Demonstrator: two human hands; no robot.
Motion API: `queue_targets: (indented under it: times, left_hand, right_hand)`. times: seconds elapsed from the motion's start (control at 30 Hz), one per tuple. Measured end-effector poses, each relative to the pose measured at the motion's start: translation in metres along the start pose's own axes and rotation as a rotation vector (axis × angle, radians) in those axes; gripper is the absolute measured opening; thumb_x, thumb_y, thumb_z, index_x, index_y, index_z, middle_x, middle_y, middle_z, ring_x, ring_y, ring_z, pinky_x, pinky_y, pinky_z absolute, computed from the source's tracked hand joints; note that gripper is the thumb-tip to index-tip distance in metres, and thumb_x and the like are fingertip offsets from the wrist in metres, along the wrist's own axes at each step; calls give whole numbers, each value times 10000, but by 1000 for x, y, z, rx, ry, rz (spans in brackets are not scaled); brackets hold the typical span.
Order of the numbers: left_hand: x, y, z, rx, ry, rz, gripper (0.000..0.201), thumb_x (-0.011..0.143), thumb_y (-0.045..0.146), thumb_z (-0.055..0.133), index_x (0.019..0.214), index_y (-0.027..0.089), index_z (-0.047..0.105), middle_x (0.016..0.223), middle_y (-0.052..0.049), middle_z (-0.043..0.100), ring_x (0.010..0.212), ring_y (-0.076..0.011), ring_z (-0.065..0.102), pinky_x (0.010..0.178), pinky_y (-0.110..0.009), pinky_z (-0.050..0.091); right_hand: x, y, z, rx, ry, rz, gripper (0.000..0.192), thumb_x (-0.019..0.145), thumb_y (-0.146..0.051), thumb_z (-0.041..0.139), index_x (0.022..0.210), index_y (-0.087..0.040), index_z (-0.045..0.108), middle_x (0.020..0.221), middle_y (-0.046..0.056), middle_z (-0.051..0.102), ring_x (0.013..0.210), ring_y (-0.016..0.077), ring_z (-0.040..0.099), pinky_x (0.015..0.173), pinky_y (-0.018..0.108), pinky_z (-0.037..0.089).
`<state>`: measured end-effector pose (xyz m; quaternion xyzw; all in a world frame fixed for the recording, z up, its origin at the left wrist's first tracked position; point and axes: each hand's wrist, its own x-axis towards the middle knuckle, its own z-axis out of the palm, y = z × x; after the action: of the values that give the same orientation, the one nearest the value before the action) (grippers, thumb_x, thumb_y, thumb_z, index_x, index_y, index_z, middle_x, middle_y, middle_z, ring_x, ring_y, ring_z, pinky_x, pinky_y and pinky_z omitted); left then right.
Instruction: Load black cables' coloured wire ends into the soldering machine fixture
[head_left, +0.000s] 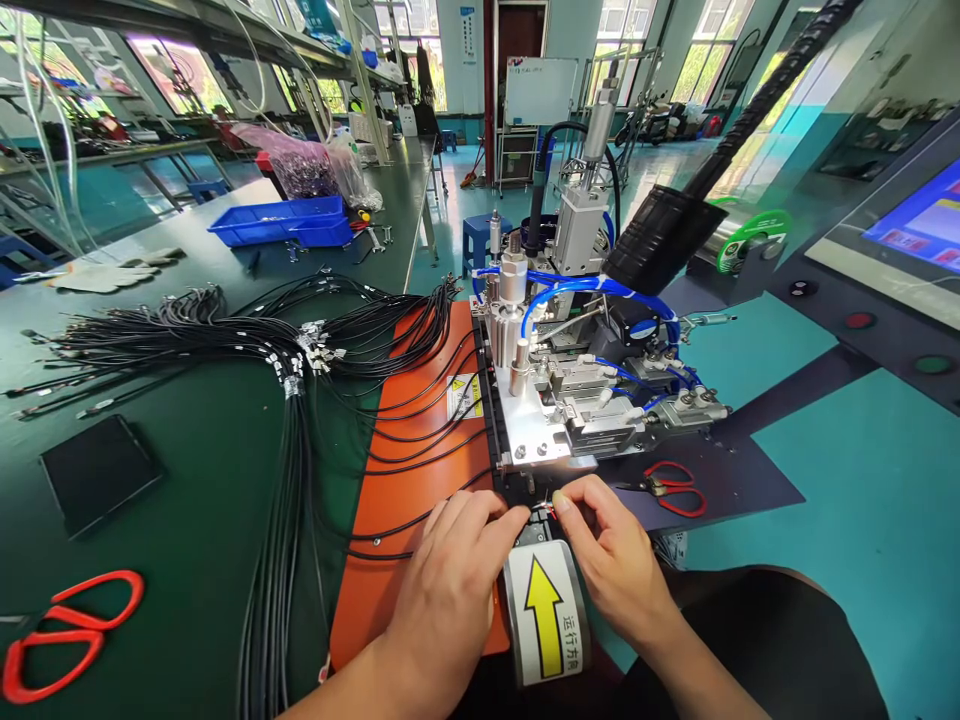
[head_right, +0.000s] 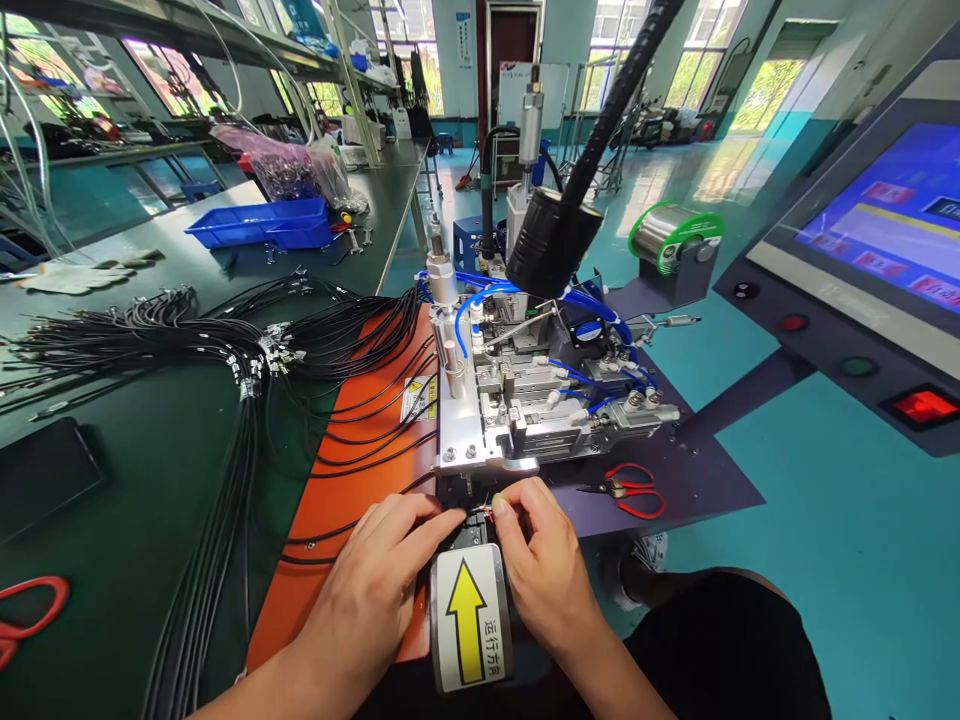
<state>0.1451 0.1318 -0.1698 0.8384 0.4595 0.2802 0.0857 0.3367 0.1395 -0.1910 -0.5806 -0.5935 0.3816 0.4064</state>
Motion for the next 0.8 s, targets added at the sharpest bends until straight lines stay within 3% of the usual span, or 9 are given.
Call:
queue_targets:
  times: [0.6, 0.8]
  left_hand:
    - [3, 0, 1, -30, -9, -51, 327, 860, 58, 592, 1134, 228, 650, 1020, -56, 591, 896, -220, 490, 775, -368, 459]
    - [5, -1, 3, -58, -18, -49, 300, 906, 80, 525, 1145, 218, 643, 1011, -51, 592, 908, -214, 481, 783, -358, 466]
  right_hand:
    - [1, 4, 6, 29, 7, 74, 341, 1006, -489, 476, 846, -205, 574, 792, -9, 548, 718, 148, 511, 646, 258, 403]
    - [-7, -1, -2, 95, -63, 243, 408, 980, -561, 478, 955, -192, 651, 822, 22, 623, 770, 185, 558, 654, 256, 436]
